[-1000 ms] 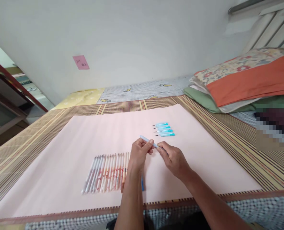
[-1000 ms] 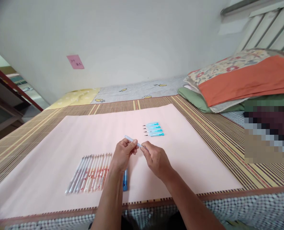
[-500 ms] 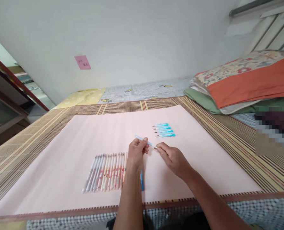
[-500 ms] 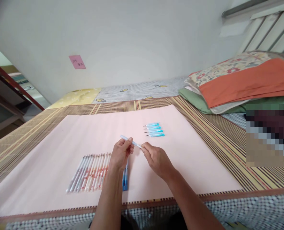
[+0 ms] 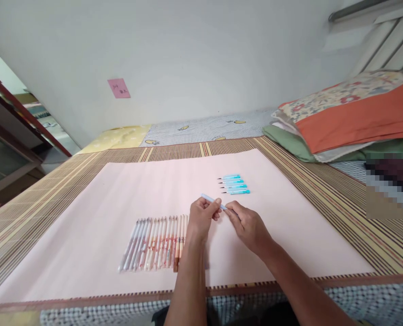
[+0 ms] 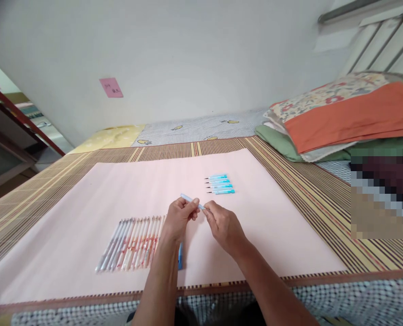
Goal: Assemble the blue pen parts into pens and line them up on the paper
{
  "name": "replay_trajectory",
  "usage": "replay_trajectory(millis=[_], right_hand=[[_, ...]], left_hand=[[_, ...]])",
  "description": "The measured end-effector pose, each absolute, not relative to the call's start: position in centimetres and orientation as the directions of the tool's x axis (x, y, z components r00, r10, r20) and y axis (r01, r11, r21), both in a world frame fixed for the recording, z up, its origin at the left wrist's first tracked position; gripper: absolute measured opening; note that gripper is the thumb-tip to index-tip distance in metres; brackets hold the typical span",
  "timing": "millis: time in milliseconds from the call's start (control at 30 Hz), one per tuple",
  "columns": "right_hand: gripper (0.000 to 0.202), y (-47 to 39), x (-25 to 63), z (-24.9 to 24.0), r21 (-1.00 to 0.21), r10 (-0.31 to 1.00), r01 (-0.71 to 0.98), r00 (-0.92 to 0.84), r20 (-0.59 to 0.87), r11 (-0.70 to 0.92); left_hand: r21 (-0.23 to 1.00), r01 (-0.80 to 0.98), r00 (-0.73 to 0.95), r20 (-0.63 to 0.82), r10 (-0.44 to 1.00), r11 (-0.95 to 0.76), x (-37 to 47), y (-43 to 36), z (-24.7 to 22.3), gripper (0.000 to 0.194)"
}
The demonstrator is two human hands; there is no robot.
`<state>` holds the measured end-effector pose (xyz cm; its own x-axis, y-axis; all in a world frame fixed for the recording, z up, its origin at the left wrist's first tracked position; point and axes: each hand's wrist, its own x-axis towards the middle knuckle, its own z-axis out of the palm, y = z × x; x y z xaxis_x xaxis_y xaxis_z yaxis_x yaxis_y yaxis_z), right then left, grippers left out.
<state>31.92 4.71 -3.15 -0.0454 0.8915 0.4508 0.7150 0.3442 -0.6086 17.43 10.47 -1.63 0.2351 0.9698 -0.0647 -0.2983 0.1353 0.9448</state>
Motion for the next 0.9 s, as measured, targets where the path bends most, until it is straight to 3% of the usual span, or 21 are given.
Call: replay_trajectory(millis=[400, 633, 800, 900], right_hand=[[0.019, 4.5, 31.2, -2.0, -0.701, 0.897, 0.639, 0.038, 0.441, 0.318], [0.010, 4.3, 31.5, -1.7, -0.849, 0.925, 0.422, 0.059, 0.375, 0.317], [0.009, 4.7, 31.9, -1.7, -0.919, 0.926, 0.289, 0.183, 0.329, 0.269], [0.007, 4.9, 32.1, -1.8, -0.948, 0.953, 0.202, 0.132, 0.274, 0.245]], left_hand=[[0.921, -0.339, 0.324, -0.078, 0.943, 0.193, 17.6, 9.9, -1.5, 0.046], [0.895, -0.374, 0.423, -0.068, 0.904, 0.242, 16.9, 9.8, -0.8, 0.039], [0.890, -0.363, 0.455, -0.089, 0.886, 0.276, 16.8, 9.7, -0.7, 0.040], [0.878, -0.387, 0.424, -0.102, 0.900, 0.282, 17.2, 9.8, -0.9, 0.042]])
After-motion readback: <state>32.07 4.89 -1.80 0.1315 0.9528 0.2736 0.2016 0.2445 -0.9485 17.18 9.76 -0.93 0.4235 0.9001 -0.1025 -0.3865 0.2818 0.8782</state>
